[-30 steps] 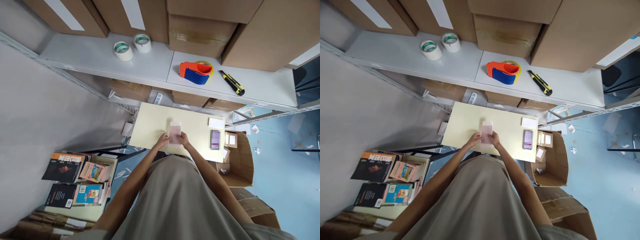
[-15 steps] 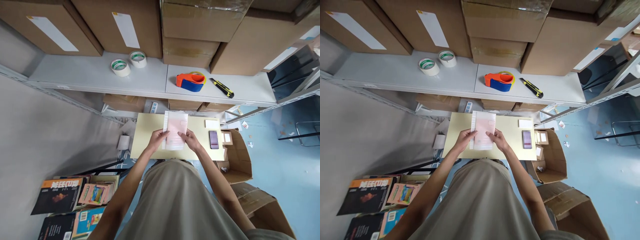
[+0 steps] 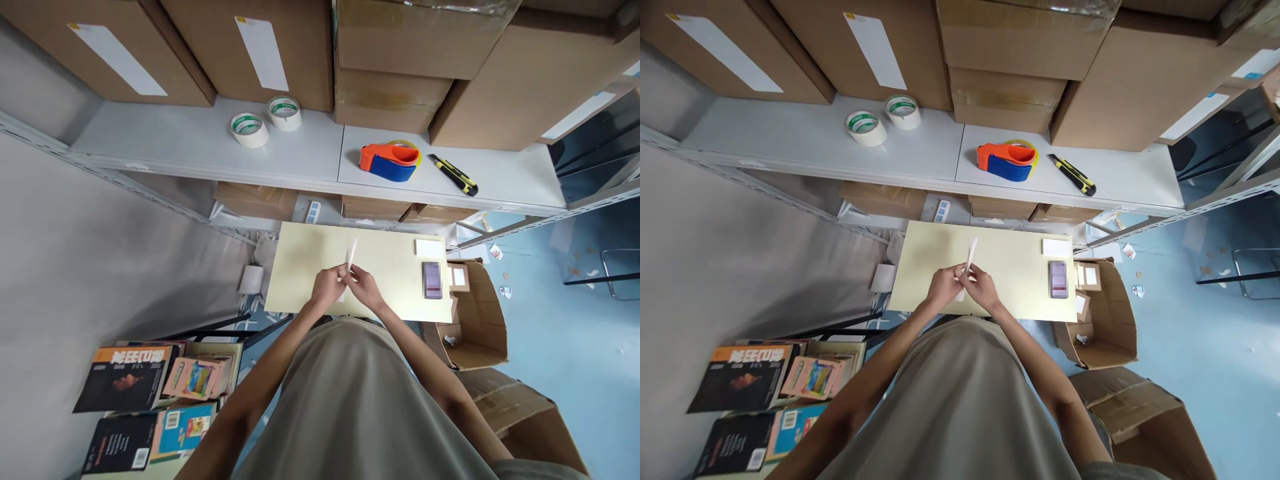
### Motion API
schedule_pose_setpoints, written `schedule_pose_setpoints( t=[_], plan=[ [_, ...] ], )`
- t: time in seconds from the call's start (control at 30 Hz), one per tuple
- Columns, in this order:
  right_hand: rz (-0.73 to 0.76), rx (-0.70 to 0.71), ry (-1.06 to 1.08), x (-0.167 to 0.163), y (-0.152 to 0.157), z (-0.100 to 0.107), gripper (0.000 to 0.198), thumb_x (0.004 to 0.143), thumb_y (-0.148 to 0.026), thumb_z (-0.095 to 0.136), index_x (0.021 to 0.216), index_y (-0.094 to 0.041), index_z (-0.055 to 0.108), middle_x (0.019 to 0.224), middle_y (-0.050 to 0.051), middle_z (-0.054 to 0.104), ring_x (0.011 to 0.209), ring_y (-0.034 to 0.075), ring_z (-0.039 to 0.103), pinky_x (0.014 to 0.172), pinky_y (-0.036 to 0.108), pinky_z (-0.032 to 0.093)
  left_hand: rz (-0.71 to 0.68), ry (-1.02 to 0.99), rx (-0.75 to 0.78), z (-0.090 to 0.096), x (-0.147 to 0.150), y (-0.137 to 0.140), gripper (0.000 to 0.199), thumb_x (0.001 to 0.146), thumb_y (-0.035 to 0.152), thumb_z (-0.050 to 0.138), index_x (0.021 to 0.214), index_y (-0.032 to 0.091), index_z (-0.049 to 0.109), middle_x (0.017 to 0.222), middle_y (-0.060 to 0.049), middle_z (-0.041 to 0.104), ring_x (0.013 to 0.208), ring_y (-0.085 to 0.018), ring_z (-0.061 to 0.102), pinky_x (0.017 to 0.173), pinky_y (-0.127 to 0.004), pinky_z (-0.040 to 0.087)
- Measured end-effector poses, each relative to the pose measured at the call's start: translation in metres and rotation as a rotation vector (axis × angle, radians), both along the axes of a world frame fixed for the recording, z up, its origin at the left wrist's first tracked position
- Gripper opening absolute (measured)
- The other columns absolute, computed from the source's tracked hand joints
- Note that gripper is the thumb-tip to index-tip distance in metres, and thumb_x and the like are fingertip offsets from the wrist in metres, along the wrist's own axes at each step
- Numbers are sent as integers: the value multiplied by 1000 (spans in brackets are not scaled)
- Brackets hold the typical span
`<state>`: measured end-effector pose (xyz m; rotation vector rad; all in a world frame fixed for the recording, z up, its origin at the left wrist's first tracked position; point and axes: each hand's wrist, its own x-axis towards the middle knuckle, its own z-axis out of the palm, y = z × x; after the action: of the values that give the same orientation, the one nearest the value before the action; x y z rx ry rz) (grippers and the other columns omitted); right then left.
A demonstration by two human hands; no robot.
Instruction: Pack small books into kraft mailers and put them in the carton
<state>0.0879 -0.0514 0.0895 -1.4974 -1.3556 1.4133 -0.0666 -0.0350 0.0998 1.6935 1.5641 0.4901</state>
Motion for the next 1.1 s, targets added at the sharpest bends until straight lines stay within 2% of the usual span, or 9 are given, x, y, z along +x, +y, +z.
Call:
schedule_pose_setpoints(
  t=[0.13, 0.23, 0.3, 0.4, 0.5, 0.6, 0.7, 0.87, 1.1],
  plan=[
    [-30, -12, -81, 0, -1, -9, 57, 99, -77, 51, 83, -24, 64, 74, 2, 70, 73, 21, 67, 67, 30, 51, -90, 26, -29, -6, 8, -18, 52, 89, 26, 74, 141, 25, 73, 120, -11, 85, 101, -31, 82, 90, -38, 63],
    [-50, 3, -98, 8, 2, -23, 62, 98, -80, 46, 70, -25, 54, 64, 0, 59, 64, 18, 54, 62, 30, 44, -81, -175, -43, -18, 4, -28, 64, 88, 33, 77, 151, 25, 67, 144, -10, 76, 117, -30, 80, 96, -39, 67],
    [-66, -17, -22, 14, 4, -30, 65, 93, -85, 50, 67, -26, 50, 62, -1, 53, 62, 17, 49, 61, 30, 43, -30, -335, -77, -25, -3, -30, 57, 92, 40, 74, 147, 24, 70, 148, -10, 74, 123, -30, 78, 99, -40, 68],
    [-85, -155, 212, 25, 9, -32, 65, 84, -88, 65, 73, -24, 57, 64, -2, 54, 64, 16, 51, 63, 29, 48, 172, -494, -100, -27, -16, -27, 51, 96, 52, 70, 134, 19, 77, 128, -13, 83, 116, -30, 81, 105, -43, 66],
    [-44, -283, 440, 39, 14, -24, 59, 83, -82, 76, 88, -23, 71, 76, 1, 69, 72, 18, 63, 70, 31, 56, 445, -540, -28, -18, -33, -21, 59, 96, 61, 72, 132, 15, 77, 100, -13, 86, 104, -30, 83, 105, -46, 64],
    [-33, -314, 563, 51, 20, -16, 55, 83, -77, 81, 99, -25, 77, 92, 5, 80, 90, 23, 73, 80, 35, 61, 574, -619, 49, -2, -46, -14, 70, 95, 68, 71, 143, 17, 71, 119, -16, 84, 118, -31, 79, 103, -44, 64],
    [-54, -315, 593, 57, 23, -13, 57, 81, -77, 83, 103, -25, 78, 100, 6, 83, 102, 27, 76, 86, 36, 63, 521, -750, -49, 14, -50, -10, 76, 90, 66, 79, 150, 20, 66, 148, -19, 72, 135, -34, 72, 109, -46, 61],
    [-58, -341, 598, 60, 22, -17, 54, 81, -74, 86, 103, -25, 79, 108, 6, 85, 105, 26, 77, 92, 37, 64, 446, -890, -326, 24, -36, -6, 84, 76, 63, 93, 141, 14, 73, 129, -19, 81, 119, -35, 78, 104, -48, 63],
    [-42, -350, 634, 64, 23, -18, 50, 85, -70, 86, 103, -23, 80, 106, 7, 84, 107, 26, 78, 92, 36, 65, 438, -857, -328, 15, -26, -3, 89, 72, 65, 95, 142, 14, 72, 121, -17, 83, 116, -35, 77, 96, -46, 65]
  ],
)
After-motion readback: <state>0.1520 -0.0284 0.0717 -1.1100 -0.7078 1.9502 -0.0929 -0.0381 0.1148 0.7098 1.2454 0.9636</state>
